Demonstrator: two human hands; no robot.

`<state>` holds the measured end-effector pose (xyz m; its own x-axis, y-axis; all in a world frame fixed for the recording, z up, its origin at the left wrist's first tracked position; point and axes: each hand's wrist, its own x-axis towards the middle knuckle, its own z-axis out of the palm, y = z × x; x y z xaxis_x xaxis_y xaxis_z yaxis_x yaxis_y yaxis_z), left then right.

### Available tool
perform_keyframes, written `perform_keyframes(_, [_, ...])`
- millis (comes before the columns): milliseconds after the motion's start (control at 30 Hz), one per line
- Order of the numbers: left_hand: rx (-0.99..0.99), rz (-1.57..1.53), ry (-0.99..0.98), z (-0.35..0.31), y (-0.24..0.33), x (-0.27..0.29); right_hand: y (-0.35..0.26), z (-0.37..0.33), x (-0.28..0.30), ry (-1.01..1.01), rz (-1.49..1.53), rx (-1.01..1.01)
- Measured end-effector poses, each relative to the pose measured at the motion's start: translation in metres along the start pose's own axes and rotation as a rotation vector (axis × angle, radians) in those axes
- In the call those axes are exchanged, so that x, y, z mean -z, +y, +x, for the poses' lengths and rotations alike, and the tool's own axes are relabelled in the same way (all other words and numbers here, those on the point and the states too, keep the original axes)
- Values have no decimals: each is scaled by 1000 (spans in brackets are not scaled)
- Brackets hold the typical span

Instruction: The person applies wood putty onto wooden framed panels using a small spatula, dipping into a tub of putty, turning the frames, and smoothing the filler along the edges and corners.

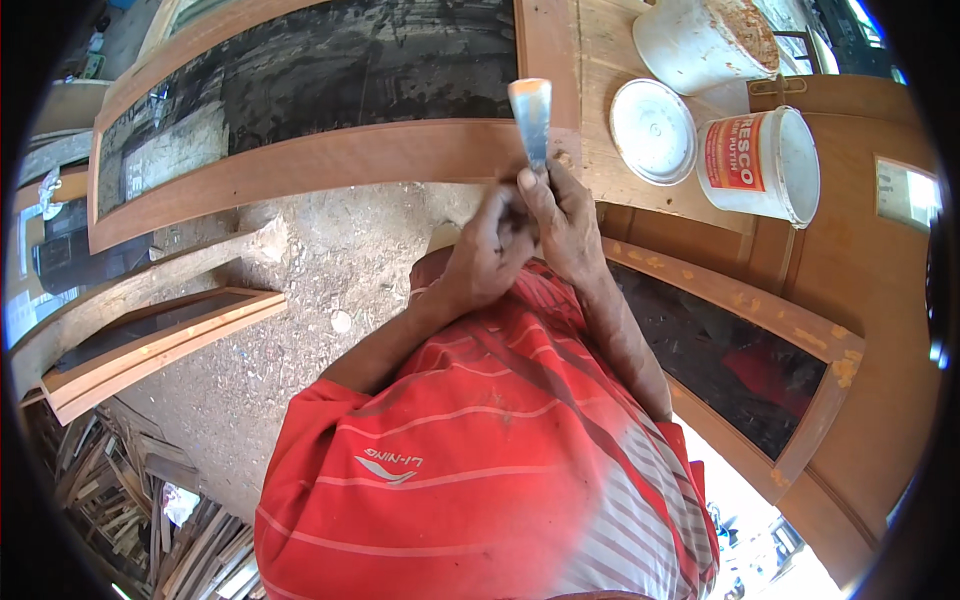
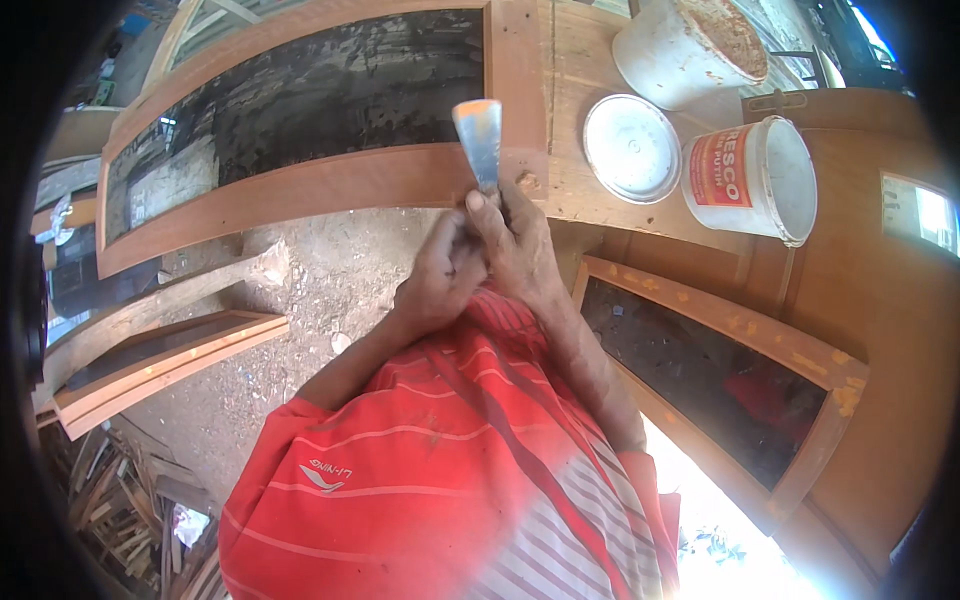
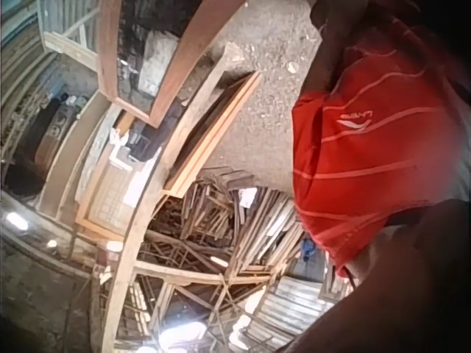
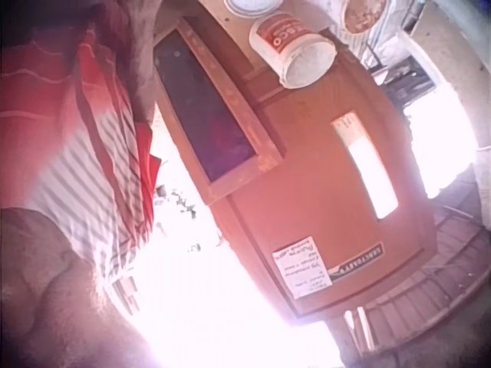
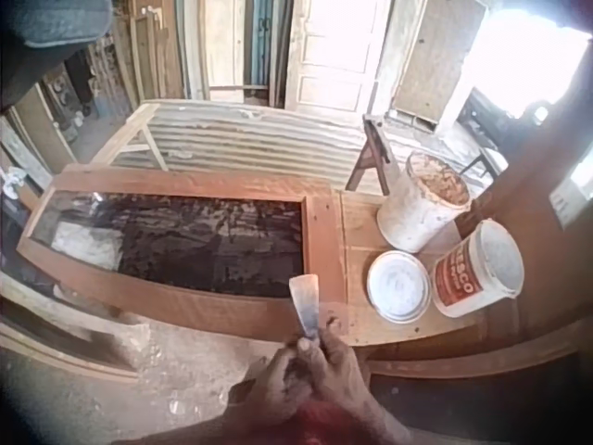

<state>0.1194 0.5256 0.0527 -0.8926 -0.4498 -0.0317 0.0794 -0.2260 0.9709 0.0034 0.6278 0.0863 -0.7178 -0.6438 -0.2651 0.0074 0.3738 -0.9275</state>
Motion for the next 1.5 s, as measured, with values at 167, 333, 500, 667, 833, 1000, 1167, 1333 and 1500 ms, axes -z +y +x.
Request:
perform_keyframes(167, [-58, 615, -446, -25, 2, 68, 61, -34, -30, 57, -34, -51])
perform_keyframes(333, [-203, 916, 100, 9, 40, 101, 76, -26, -64, -12, -102, -80])
perform_keyframes(500, [-341, 1020, 199, 42, 39, 122, 135, -41, -96, 21, -167, 13])
perform_keyframes(667, [-478, 1138, 329, 63, 7, 165, 183, -91, -79, 36, -286, 167])
perform_keyframes(833, [-624, 1283, 466, 58, -7, 167, 82, -80, -55, -95, -110, 5])
perform_keyframes(1000, [-710, 1322, 473, 65, -15, 168, 77, -48, -79, -25, 427, 32])
perform_keyframes(1167, [-700, 1355, 441, 57, -19, 172, 79, -22, -97, 103, 270, 48])
perform_keyframes(1333, [-758, 1361, 394, 68, -14, 162, 260, -98, -150, 158, 58, -175])
perform_keyframes(1500, [-739, 1387, 449, 59, -25, 181, 153, -126, -94, 128, 24, -68])
